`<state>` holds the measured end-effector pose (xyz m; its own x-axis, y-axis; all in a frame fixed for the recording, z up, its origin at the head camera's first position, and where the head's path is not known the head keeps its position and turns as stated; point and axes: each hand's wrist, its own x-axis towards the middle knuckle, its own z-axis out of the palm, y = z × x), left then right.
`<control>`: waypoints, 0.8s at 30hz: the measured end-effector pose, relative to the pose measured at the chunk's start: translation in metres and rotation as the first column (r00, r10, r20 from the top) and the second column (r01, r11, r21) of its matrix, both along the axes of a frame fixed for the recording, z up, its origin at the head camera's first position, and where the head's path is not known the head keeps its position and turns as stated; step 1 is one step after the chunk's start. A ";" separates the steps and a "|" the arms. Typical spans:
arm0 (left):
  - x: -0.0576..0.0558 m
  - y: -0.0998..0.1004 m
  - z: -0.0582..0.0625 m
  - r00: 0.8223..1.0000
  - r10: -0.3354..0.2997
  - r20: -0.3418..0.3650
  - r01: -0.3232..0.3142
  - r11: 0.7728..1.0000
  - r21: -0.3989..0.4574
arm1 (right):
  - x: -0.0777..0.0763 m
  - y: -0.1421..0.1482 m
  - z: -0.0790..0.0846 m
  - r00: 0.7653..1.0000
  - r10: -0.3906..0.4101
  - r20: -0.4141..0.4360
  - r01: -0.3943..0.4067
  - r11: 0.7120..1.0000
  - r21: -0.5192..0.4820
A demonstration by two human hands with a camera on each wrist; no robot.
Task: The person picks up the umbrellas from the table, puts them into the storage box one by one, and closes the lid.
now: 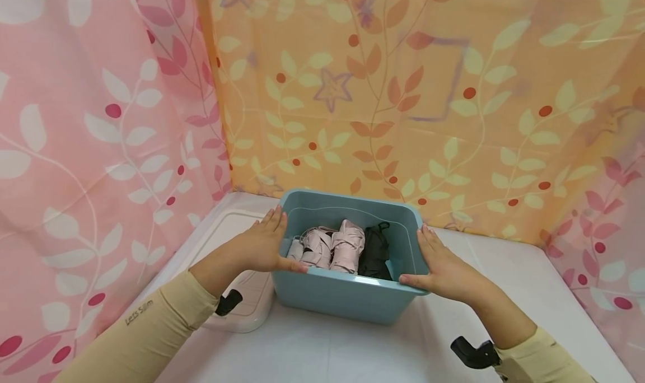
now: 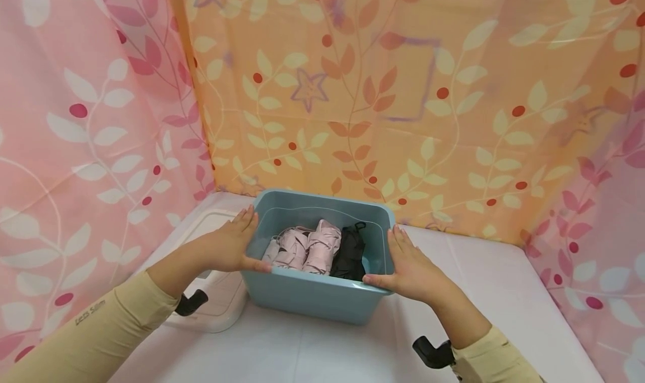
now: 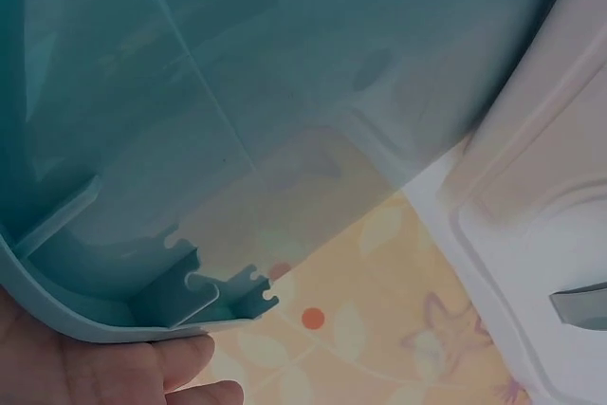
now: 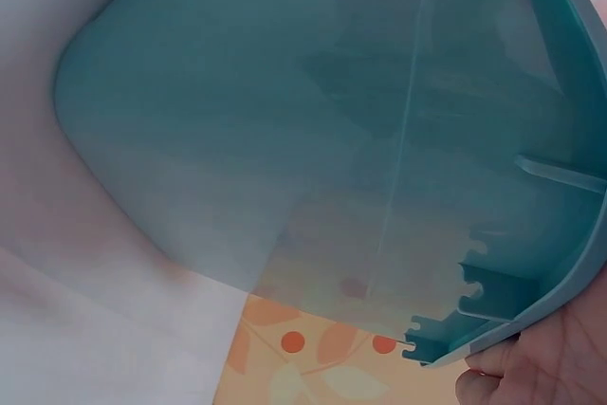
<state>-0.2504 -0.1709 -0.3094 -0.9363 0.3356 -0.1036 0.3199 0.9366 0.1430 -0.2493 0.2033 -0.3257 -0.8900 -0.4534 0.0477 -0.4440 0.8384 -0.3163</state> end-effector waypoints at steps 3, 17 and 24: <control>0.000 0.001 0.001 1.000 -0.001 0.003 0.001 1.000 -0.005 | 0.000 0.000 0.000 1.000 0.002 0.001 -0.002 1.000 -0.003; 0.003 -0.019 0.005 0.996 -0.030 -0.084 0.035 0.998 0.059 | 0.001 -0.001 0.001 1.000 -0.009 0.020 0.009 1.000 -0.023; 0.008 -0.045 0.009 0.997 0.000 -0.077 0.014 0.983 0.183 | 0.001 0.000 0.000 1.000 -0.006 0.021 0.007 1.000 -0.031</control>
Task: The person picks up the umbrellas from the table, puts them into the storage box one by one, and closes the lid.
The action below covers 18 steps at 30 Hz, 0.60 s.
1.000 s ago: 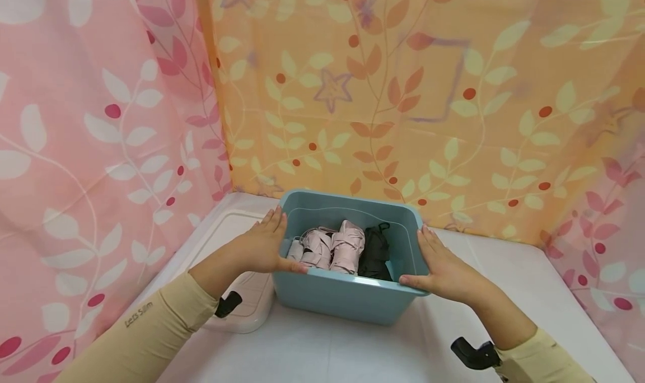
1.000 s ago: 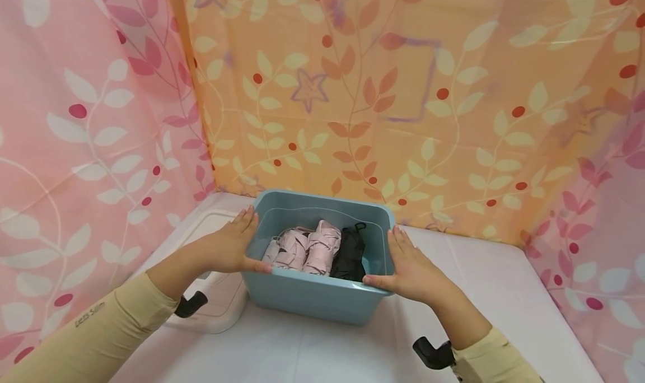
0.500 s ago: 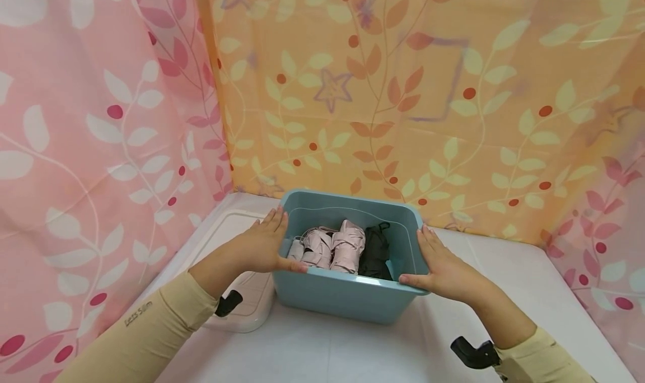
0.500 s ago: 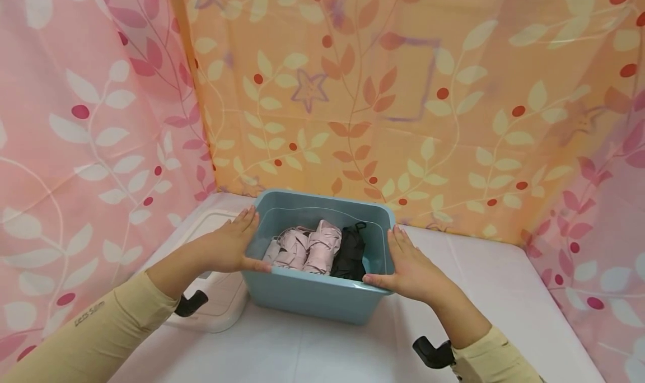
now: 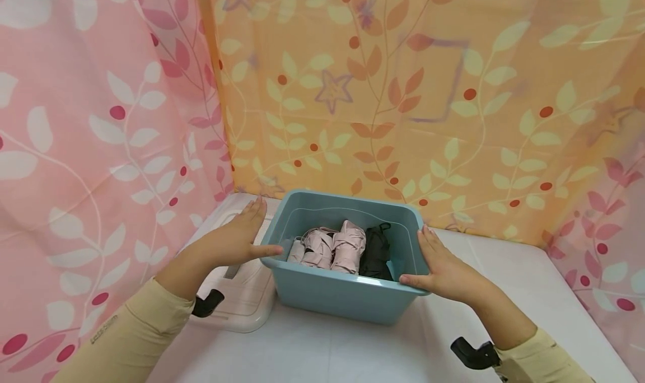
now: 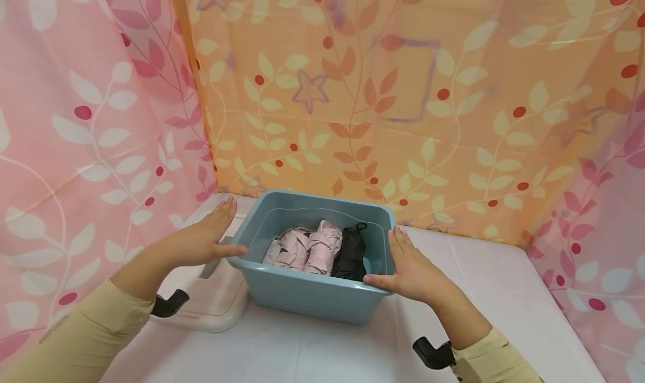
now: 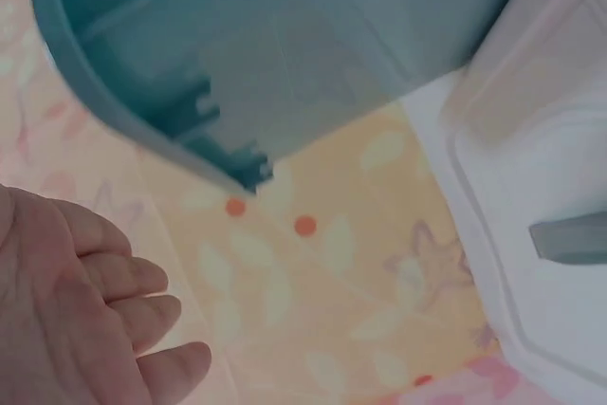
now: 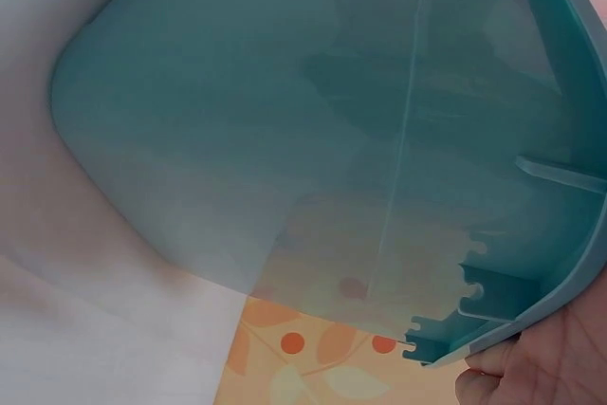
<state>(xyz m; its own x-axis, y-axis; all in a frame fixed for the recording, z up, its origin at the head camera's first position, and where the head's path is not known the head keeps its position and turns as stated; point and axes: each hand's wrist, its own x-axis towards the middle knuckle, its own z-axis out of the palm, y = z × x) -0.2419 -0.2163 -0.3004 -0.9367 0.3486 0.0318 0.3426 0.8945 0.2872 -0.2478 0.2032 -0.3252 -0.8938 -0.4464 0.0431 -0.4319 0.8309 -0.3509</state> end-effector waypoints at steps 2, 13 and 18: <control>0.001 -0.009 -0.001 1.000 0.014 0.012 -0.015 0.999 0.049 | 0.000 0.000 0.000 1.000 0.001 0.001 -0.001 1.000 -0.001; 0.009 -0.064 -0.009 0.995 0.094 0.024 -0.096 0.940 0.328 | 0.000 0.000 -0.001 1.000 0.002 0.001 -0.002 1.000 0.000; 0.012 -0.080 -0.018 0.993 0.106 0.043 -0.114 0.897 0.427 | 0.000 0.000 -0.001 1.000 0.002 -0.003 -0.002 1.000 -0.001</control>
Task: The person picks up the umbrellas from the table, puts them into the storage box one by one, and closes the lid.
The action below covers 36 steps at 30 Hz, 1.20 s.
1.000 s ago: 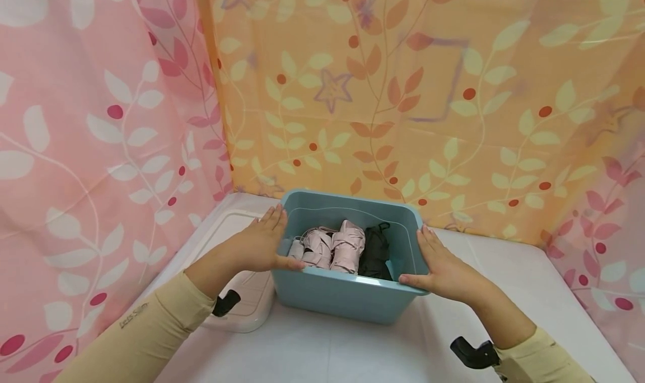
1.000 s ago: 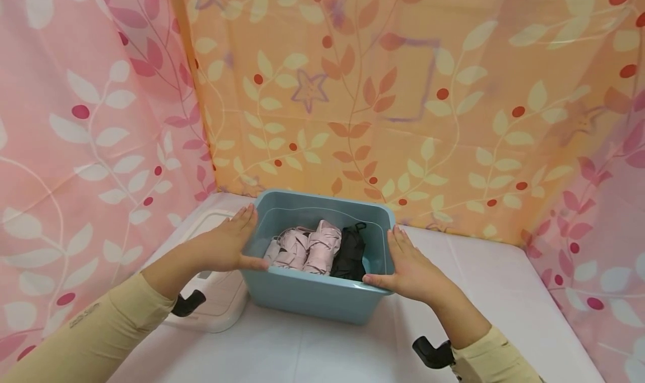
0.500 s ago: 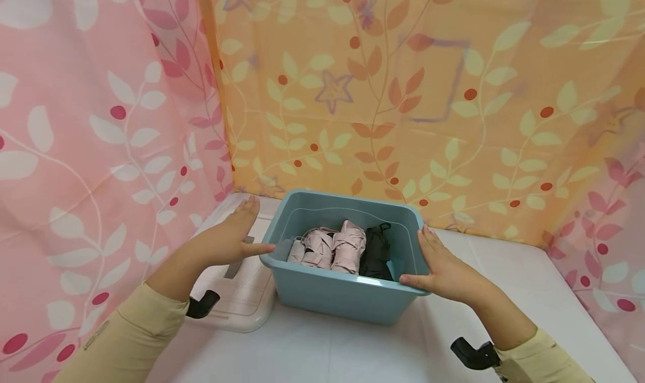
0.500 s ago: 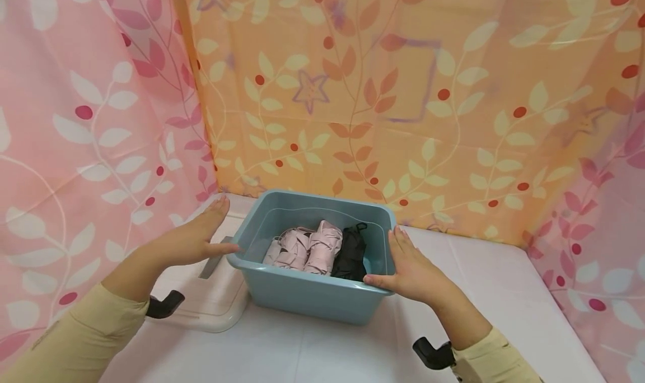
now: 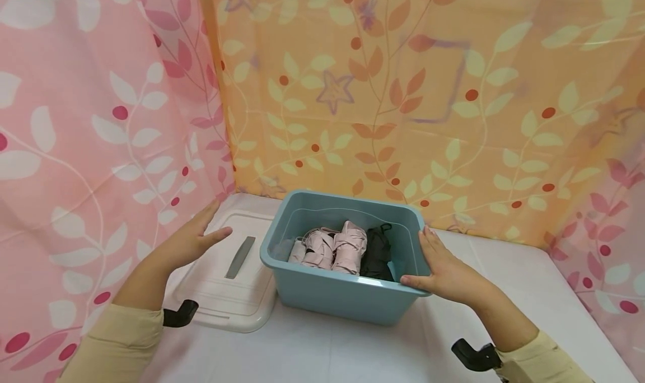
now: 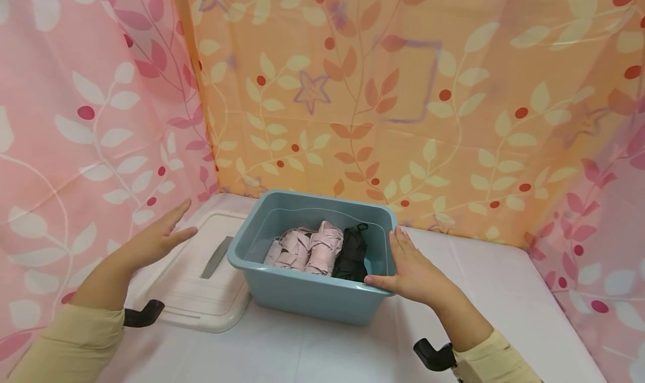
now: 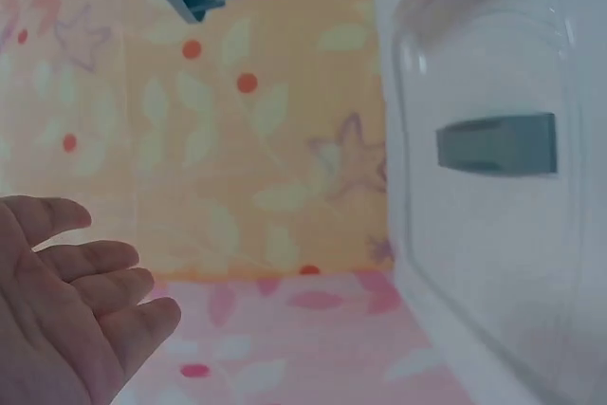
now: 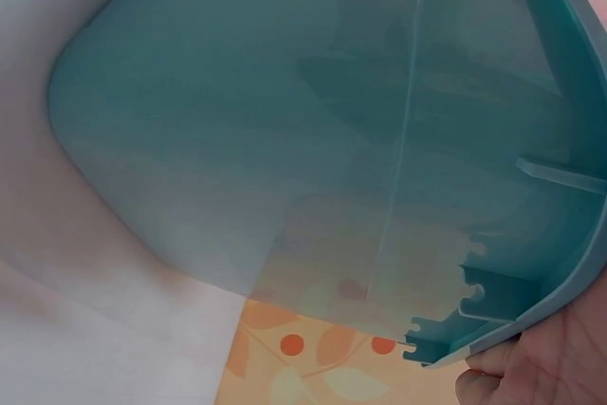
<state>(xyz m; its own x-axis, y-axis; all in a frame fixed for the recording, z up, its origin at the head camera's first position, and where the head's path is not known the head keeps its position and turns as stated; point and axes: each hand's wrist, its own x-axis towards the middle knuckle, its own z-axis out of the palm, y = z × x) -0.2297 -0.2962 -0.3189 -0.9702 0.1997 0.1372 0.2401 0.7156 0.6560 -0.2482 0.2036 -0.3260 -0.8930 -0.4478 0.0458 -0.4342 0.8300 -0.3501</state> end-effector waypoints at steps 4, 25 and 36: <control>-0.001 -0.013 -0.011 0.997 0.057 0.053 -0.060 0.997 0.057 | 0.000 0.000 0.000 1.000 -0.001 0.001 0.001 1.000 0.001; 0.002 -0.058 -0.079 0.963 0.224 0.146 -0.249 0.953 0.176 | 0.001 -0.001 0.000 1.000 -0.012 0.024 0.012 1.000 -0.017; 0.007 -0.072 -0.106 0.961 0.183 0.208 -0.258 0.866 0.428 | 0.001 -0.002 0.001 1.000 -0.016 0.027 0.016 1.000 -0.020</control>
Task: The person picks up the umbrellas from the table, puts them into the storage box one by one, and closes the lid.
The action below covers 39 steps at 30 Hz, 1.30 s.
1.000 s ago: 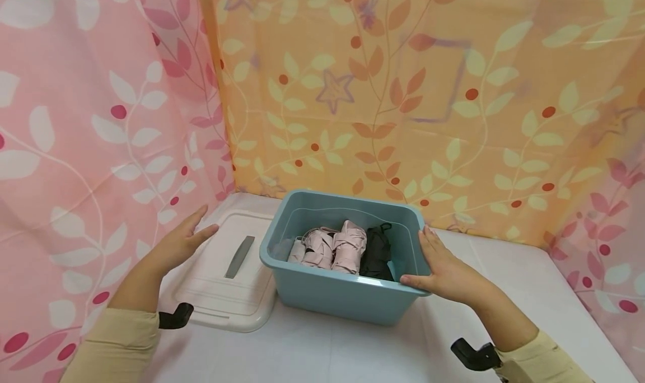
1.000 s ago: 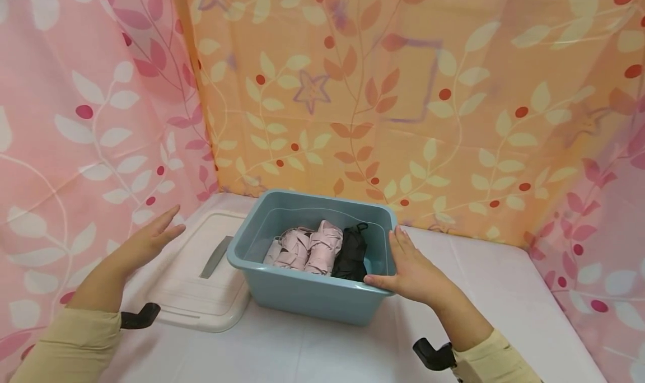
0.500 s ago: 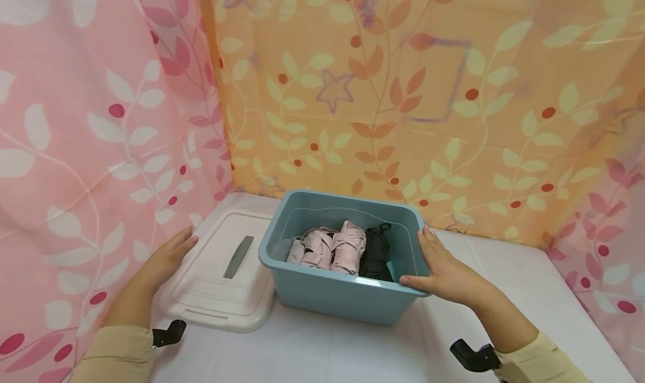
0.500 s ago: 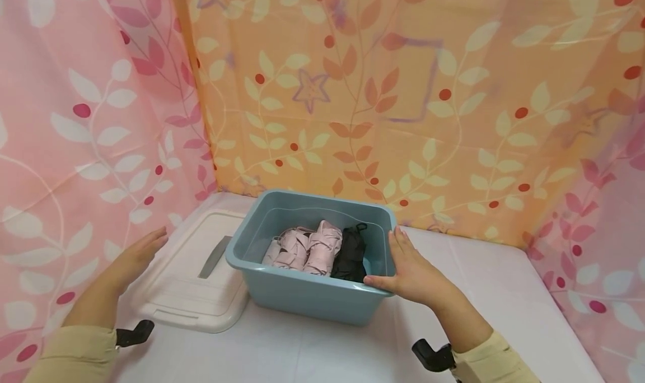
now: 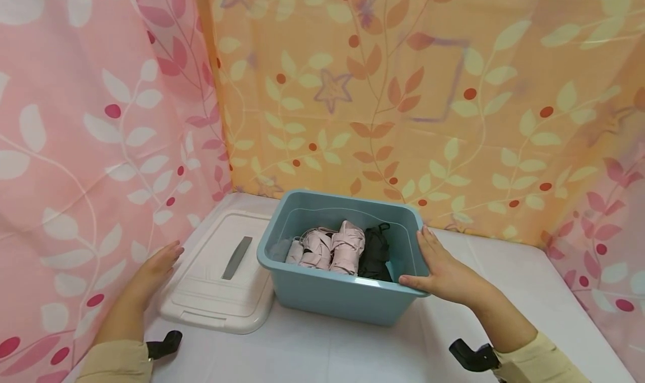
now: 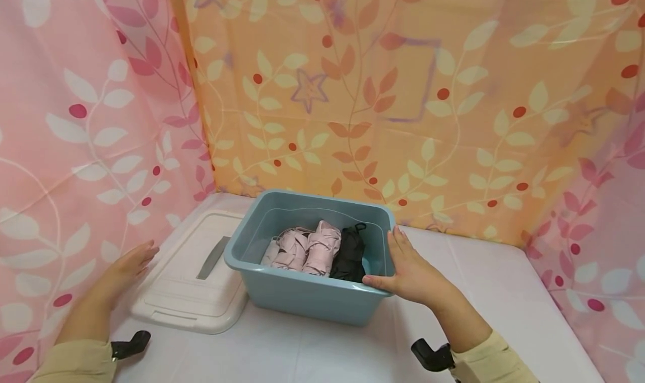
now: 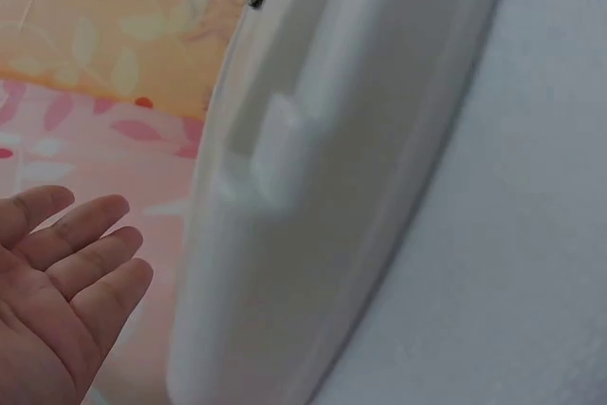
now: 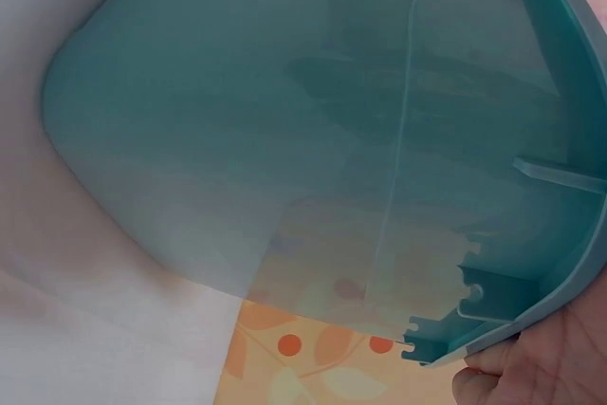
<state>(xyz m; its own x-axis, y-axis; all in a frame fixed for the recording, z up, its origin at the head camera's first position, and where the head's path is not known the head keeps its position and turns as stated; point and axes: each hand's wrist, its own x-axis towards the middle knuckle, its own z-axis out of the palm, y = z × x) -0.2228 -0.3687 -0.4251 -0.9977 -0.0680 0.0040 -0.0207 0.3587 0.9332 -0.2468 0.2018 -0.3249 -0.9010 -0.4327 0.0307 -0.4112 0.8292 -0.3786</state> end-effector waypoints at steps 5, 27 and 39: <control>0.001 -0.006 -0.008 0.999 -0.024 0.031 0.021 0.996 0.082 | 0.000 0.000 0.000 1.000 -0.006 0.004 0.006 1.000 0.001; -0.002 -0.003 -0.022 0.979 0.011 0.202 -0.036 0.992 0.124 | 0.001 0.001 0.001 1.000 -0.007 0.018 0.007 1.000 -0.016; 0.001 0.000 -0.018 0.975 0.025 0.222 -0.044 0.996 0.080 | 0.000 0.002 -0.001 1.000 -0.012 0.021 0.012 1.000 -0.021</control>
